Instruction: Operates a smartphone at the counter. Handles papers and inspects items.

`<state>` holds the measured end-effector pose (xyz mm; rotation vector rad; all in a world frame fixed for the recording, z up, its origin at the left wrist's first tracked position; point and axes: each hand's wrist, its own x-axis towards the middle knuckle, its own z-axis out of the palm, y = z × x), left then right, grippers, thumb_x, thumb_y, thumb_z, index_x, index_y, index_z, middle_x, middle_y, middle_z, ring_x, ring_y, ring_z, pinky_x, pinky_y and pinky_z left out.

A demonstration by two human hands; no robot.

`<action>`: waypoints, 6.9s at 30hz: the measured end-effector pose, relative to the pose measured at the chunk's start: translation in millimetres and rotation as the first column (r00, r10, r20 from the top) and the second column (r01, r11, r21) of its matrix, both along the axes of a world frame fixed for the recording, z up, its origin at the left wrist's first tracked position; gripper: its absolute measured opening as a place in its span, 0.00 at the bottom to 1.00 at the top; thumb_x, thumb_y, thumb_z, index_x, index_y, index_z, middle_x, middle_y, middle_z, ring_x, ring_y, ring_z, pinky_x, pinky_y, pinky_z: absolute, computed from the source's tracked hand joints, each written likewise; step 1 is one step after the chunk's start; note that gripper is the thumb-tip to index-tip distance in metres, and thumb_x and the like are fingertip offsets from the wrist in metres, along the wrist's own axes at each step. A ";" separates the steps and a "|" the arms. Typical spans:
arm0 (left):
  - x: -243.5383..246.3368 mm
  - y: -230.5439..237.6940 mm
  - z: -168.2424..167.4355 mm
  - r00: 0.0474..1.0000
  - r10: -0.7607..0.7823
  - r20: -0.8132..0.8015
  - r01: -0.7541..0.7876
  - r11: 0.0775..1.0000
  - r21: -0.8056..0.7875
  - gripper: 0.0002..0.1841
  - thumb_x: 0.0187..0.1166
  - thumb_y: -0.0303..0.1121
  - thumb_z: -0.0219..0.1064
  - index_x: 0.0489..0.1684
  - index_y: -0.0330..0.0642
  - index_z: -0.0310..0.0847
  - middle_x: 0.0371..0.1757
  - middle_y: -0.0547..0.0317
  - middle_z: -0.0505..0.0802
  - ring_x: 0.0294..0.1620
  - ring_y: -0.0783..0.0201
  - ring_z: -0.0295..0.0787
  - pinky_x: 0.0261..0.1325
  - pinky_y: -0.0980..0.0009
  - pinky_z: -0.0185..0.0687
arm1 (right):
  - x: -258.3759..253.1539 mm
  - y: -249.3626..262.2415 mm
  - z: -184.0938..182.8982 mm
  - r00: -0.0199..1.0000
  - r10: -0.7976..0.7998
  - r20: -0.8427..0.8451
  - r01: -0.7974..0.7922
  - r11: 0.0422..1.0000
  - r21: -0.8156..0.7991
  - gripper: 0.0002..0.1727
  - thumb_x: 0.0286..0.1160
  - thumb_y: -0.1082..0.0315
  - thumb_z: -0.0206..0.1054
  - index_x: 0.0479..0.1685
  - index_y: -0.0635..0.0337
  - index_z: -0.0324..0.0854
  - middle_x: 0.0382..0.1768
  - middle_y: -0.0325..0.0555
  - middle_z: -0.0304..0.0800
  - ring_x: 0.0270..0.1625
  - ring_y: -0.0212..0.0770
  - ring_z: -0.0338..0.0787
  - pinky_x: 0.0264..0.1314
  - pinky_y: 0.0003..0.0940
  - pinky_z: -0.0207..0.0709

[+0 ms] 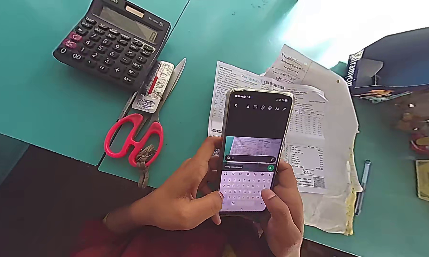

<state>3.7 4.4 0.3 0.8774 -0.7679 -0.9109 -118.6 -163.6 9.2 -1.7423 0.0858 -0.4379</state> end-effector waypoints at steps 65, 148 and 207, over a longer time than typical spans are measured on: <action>0.5 0.6 -1.8 0.998 -0.025 0.052 0.025 1.000 -0.011 0.34 0.73 0.20 0.57 0.81 0.46 0.47 0.63 0.64 0.85 0.49 0.79 0.90 0.38 0.83 0.89 | -3.9 -2.9 -4.5 0.997 0.043 0.064 -0.046 0.998 0.052 0.23 0.81 0.63 0.53 0.73 0.60 0.63 0.61 0.24 0.87 0.63 0.20 0.87 0.65 0.20 0.84; -1.4 2.5 -5.3 0.981 0.194 -0.010 -0.194 0.977 -0.090 0.29 0.78 0.24 0.58 0.78 0.57 0.58 0.62 0.69 0.89 0.36 0.83 0.88 0.26 0.89 0.82 | -6.9 -5.1 -4.0 0.976 0.210 0.052 -0.213 0.975 0.060 0.30 0.90 0.55 0.50 0.81 0.68 0.56 0.63 0.35 0.88 0.52 0.17 0.88 0.41 0.14 0.84; -3.4 1.0 -4.3 0.979 0.198 0.049 -0.196 0.980 -0.042 0.29 0.79 0.26 0.58 0.78 0.55 0.55 0.62 0.71 0.89 0.42 0.81 0.90 0.30 0.87 0.85 | -5.4 1.5 -5.2 0.997 0.076 0.028 -0.073 0.994 -0.083 0.37 0.69 0.66 0.65 0.75 0.81 0.58 0.61 0.45 0.89 0.62 0.19 0.87 0.63 0.17 0.83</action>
